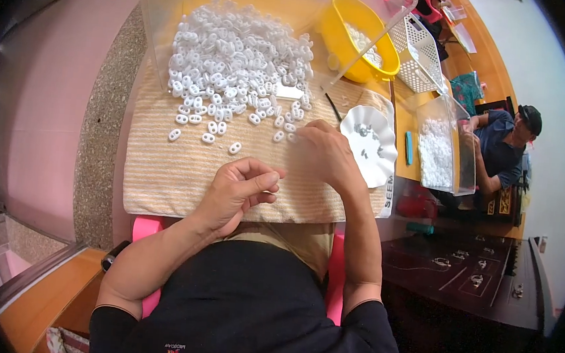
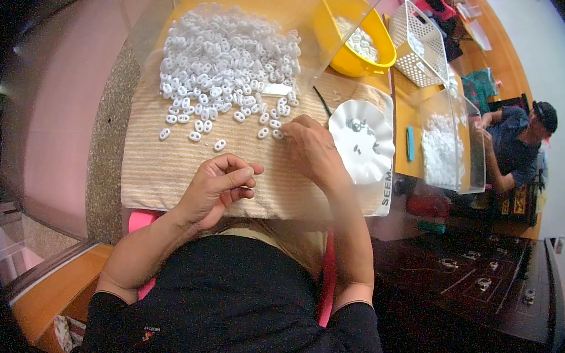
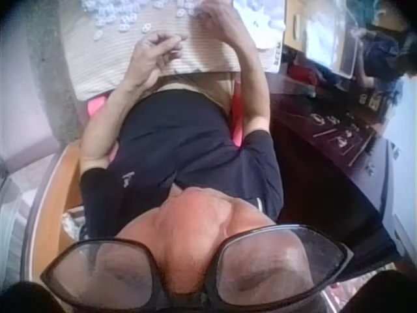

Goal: Inspecting and sorting small white plastic components on a workshop table.

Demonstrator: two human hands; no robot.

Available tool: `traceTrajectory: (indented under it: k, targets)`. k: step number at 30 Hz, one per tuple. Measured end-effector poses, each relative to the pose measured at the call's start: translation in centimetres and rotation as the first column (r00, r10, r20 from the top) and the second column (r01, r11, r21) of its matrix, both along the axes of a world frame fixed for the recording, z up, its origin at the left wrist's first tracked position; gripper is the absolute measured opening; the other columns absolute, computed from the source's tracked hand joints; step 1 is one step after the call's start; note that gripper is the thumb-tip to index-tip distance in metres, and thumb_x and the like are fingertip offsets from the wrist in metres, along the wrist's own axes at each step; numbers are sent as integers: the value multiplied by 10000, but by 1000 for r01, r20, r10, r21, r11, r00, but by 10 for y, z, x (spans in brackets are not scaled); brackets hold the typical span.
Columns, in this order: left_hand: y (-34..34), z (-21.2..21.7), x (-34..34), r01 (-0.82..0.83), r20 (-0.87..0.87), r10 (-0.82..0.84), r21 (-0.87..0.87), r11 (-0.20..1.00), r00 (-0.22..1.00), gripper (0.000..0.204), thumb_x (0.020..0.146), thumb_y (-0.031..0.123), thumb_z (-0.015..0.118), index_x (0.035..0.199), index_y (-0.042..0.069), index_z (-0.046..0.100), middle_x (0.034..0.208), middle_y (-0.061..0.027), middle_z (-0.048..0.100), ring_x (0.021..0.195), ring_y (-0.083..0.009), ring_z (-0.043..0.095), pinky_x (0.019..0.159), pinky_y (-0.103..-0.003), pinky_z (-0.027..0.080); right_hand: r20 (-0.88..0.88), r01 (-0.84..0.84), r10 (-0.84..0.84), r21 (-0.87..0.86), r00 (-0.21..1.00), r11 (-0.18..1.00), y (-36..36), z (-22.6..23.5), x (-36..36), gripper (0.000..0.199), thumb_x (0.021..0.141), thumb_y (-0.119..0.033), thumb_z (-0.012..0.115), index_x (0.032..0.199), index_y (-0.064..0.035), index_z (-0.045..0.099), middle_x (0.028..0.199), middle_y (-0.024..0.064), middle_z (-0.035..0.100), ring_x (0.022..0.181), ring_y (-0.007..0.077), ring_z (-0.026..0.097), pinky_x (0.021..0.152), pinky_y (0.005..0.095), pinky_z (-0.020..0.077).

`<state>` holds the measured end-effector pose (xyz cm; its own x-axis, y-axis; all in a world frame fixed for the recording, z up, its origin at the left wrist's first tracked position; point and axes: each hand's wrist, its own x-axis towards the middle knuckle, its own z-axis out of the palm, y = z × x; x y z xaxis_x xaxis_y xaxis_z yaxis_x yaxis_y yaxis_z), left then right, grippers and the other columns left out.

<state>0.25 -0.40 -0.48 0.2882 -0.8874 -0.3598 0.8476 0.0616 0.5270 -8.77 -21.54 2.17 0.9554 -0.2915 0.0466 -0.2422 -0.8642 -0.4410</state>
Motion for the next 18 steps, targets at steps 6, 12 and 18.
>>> traceTrajectory:
  k: [6, 12, 18]
  targets:
    - [1, 1, 1, 3, 0, -3, -2, 1000, 1000, 99, 889, 90, 664, 965, 48, 615, 1074, -107, 653, 821, -93, 633, 760, -263, 554, 95, 101, -102, 16, 990, 995, 9, 0, 2, 253, 760, -49, 628, 1009, -11, 651, 908, 157, 657, 850, 338, 645, 744, 373, 499]
    - [1, -1, 0, 11, 7, -11, 7, 1000, 1000, 98, 895, 92, 656, 972, 50, 612, 1073, -102, 657, 826, -94, 630, 760, -259, 551, 99, 96, -102, 62, 990, 993, 11, 0, 1, 174, 854, -64, 606, 1017, -39, 661, 932, 169, 652, 873, 352, 640, 771, 399, 508]
    - [0, -1, 0, 9, 14, -10, 24, 1000, 1000, 102, 898, 101, 656, 972, 45, 613, 1065, -98, 662, 822, -95, 630, 758, -256, 552, 89, 21, -28, 77, 996, 997, 9, 0, -2, 304, 840, 24, 566, 1116, -69, 650, 887, 156, 606, 819, 340, 614, 722, 393, 485]
